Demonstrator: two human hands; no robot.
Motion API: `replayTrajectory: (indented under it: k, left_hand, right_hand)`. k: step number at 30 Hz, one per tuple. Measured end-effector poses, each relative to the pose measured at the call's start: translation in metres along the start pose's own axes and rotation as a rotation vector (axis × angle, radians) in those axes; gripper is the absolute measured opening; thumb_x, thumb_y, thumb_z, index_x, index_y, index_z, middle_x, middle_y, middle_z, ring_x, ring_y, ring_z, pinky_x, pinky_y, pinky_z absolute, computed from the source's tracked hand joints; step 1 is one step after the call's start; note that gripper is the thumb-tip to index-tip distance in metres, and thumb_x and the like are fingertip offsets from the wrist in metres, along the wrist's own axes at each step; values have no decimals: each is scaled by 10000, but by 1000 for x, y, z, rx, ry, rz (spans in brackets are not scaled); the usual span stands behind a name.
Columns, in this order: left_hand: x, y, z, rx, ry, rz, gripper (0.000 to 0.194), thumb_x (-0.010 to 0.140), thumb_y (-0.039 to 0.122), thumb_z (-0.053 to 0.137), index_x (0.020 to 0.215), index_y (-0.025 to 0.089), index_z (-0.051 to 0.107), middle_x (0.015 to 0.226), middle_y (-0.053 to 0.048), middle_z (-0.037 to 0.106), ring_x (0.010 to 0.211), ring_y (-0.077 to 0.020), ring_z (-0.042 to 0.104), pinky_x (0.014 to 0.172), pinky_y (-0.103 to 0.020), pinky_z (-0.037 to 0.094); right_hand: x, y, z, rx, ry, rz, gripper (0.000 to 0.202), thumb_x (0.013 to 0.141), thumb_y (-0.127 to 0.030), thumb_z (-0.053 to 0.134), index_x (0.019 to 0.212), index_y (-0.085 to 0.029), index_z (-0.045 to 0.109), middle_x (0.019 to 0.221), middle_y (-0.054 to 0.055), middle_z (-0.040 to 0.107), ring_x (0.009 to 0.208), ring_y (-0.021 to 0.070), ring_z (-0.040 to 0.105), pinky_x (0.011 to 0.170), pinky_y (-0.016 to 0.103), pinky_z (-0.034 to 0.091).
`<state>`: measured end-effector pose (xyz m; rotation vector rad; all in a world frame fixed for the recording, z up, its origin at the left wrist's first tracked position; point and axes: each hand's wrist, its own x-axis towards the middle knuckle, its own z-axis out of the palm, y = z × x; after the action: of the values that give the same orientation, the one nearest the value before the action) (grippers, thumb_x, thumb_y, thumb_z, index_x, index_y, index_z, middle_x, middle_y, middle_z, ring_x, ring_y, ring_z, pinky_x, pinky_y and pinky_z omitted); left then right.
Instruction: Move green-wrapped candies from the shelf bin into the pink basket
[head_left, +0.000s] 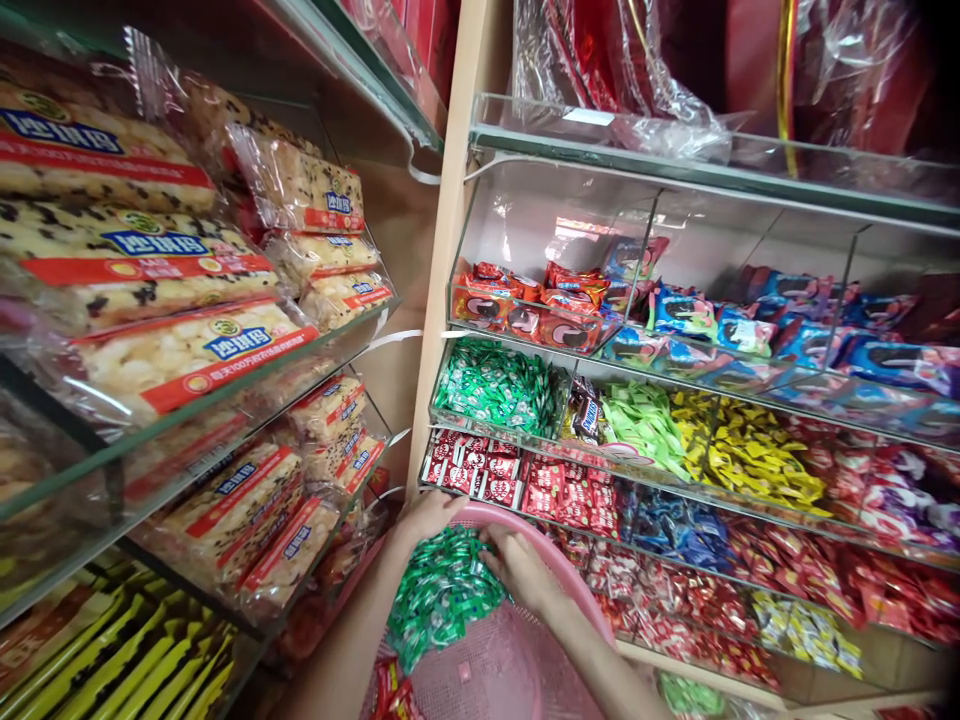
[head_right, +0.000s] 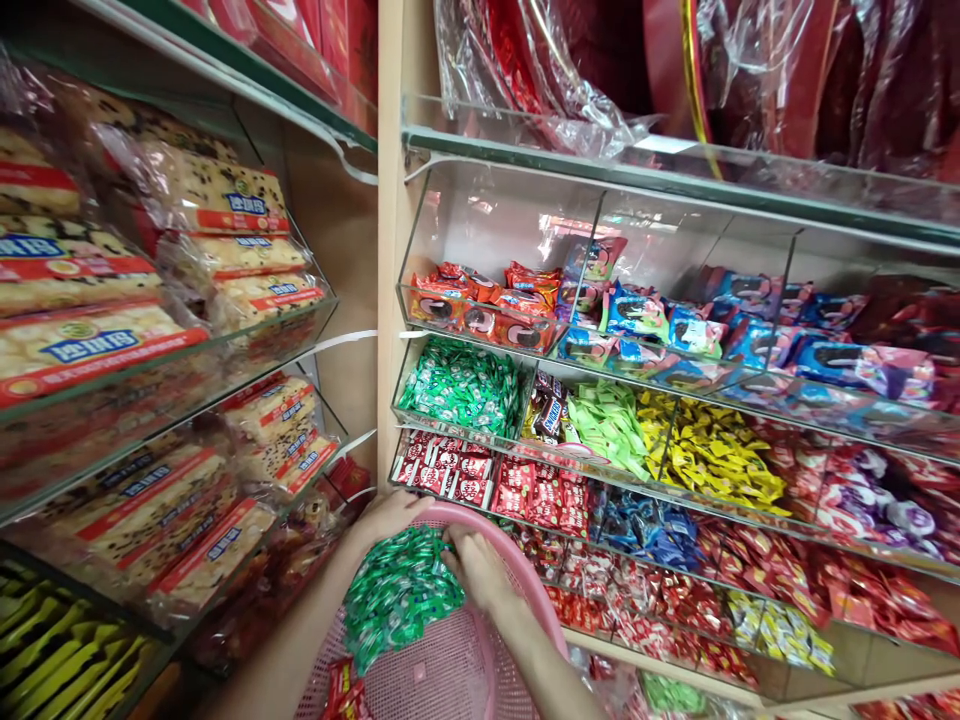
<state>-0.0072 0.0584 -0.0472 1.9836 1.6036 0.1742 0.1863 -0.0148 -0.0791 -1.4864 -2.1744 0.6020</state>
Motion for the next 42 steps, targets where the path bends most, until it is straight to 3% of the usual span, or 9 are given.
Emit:
replayTrajectory:
  k: [6,13,20,25,31,37,42]
  left_hand:
    - [0,1,1,15,-9,-3,702,834,712,252,931,226,748,1091,-107,725,1042,-304,656,853,-346,472]
    - [0,2,2,34,-2,1,704,834,707,254,920,216,752,1084,-116,727,1037,-296,659,853,-337,474]
    - [0,3,2,34,7,-1,709,830,711,251,931,217,749,1091,-118,725,1032,-300,659,835,-340,477]
    - [-1,5,1,38,11,45,718,833,721,226,858,225,744,1006,-100,745,993,-286,670,810,-325,475]
    - [0,8,3,51,3,46,708,842,707,227,829,218,739,962,-101,748,953,-265,679,775,-298,473]
    - [-3,8,1,44,7,50,665,853,662,250,862,220,746,989,-99,746,956,-270,678,781,-303,469]
    - [-5,9,0,44,10,41,647,851,654,264,869,227,750,1015,-99,744,985,-277,673,814,-314,466]
  right_hand:
    - [-1,-8,1,-180,19,-57,98,871,-151,495,901,-211,565,993,76,626,905,233,608,774,316,474]
    - [1,-10,-2,-153,71,-64,85,898,-177,508,932,-185,586,987,94,640,953,243,588,840,337,467]
    - [-4,-14,-14,-219,83,-69,200,942,-207,439,883,-198,629,948,79,611,903,222,583,790,309,461]
    - [-12,-11,-14,-246,9,-78,219,942,-180,387,895,-188,601,945,75,592,844,199,601,738,285,464]
    - [-16,-10,-7,-262,-6,15,198,902,-152,411,849,-213,592,975,64,612,753,184,602,641,267,451]
    - [-14,-14,-2,-213,-127,27,216,927,-190,402,888,-184,614,1038,93,615,856,199,617,765,283,477]
    - [-15,-14,-1,-230,-79,41,271,948,-188,344,831,-192,589,1000,89,604,834,200,607,731,288,473]
